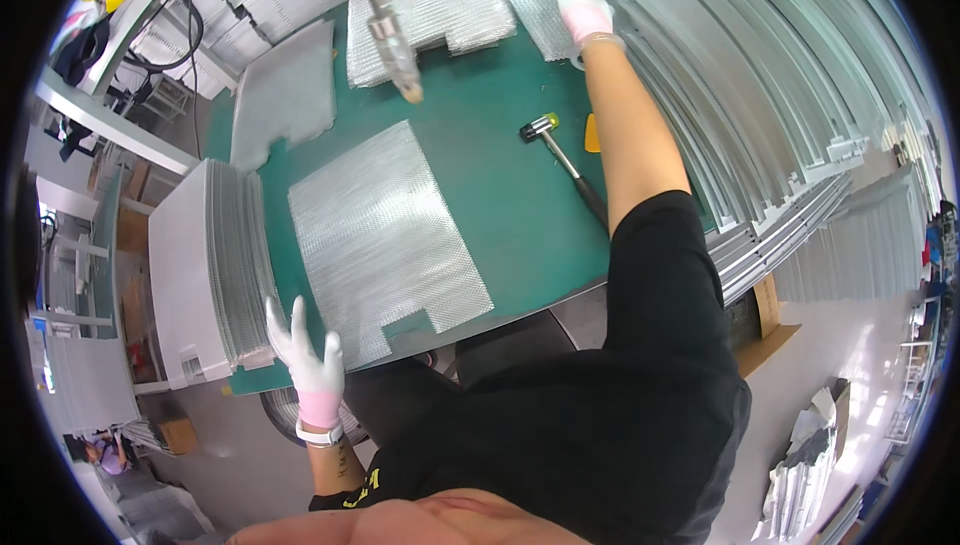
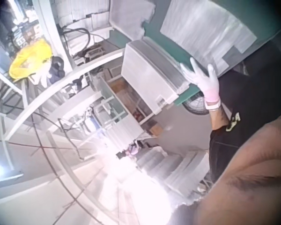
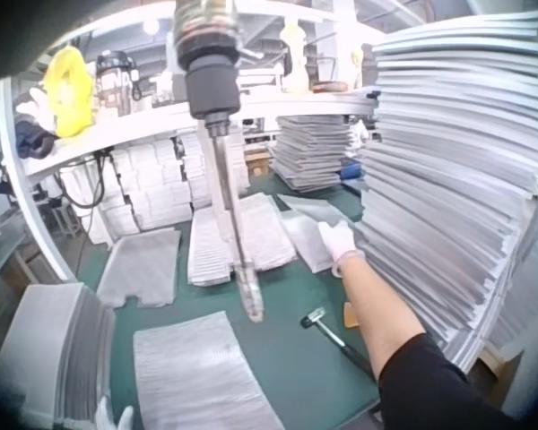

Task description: The person assembles metal frames by placing a mesh sheet on a green table, inserting a plastic clip, and fitting two metal bars into the mesh edges. They then use a power drill to secure the bars to the mesh. The process is repeated for multiple units.

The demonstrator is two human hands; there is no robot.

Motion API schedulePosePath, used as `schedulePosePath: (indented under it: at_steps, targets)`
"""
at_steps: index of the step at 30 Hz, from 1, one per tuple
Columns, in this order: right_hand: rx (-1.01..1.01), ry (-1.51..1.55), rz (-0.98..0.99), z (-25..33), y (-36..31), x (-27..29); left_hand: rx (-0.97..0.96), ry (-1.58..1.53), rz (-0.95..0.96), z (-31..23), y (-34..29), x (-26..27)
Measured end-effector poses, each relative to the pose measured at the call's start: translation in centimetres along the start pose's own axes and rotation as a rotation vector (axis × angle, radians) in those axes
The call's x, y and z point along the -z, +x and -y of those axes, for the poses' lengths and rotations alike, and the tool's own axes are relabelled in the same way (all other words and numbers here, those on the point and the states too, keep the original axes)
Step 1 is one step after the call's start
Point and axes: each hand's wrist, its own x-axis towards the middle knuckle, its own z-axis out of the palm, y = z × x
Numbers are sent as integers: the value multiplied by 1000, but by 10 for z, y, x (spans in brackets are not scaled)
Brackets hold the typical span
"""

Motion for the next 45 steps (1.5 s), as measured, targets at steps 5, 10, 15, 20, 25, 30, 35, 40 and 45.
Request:
schedulePosePath:
  at_steps: [5, 10, 15, 20, 25, 30, 35, 40, 45]
  targets:
    - [-156, 746, -293, 11, 2, 6, -67, -86, -12, -17, 6, -7]
    - [31, 918, -348, 33, -24, 13, -102, -119, -10, -31, 3, -11]
    - [205, 1077, -336, 46, -61, 26, -128, -182, 14, -52, 5, -15]
    - [265, 1466, -298, 55, -85, 38, -201, -242, 31, -76, 10, -22]
    - [200, 1605, -297, 69, -95, 43, -230, -390, 68, -98, 24, -33]
    - [99, 1776, -276, 96, -94, 57, -231, -506, 110, -111, 26, -44]
    - [176, 1910, -329, 114, -79, 58, -190, -579, 163, -118, 17, -53]
    - [20, 1600, -201, 99, -67, 14, -158, -597, 134, -104, 10, -53]
    - [-331, 1539, -199, 87, -48, 1, -155, -633, 143, -108, 5, -44]
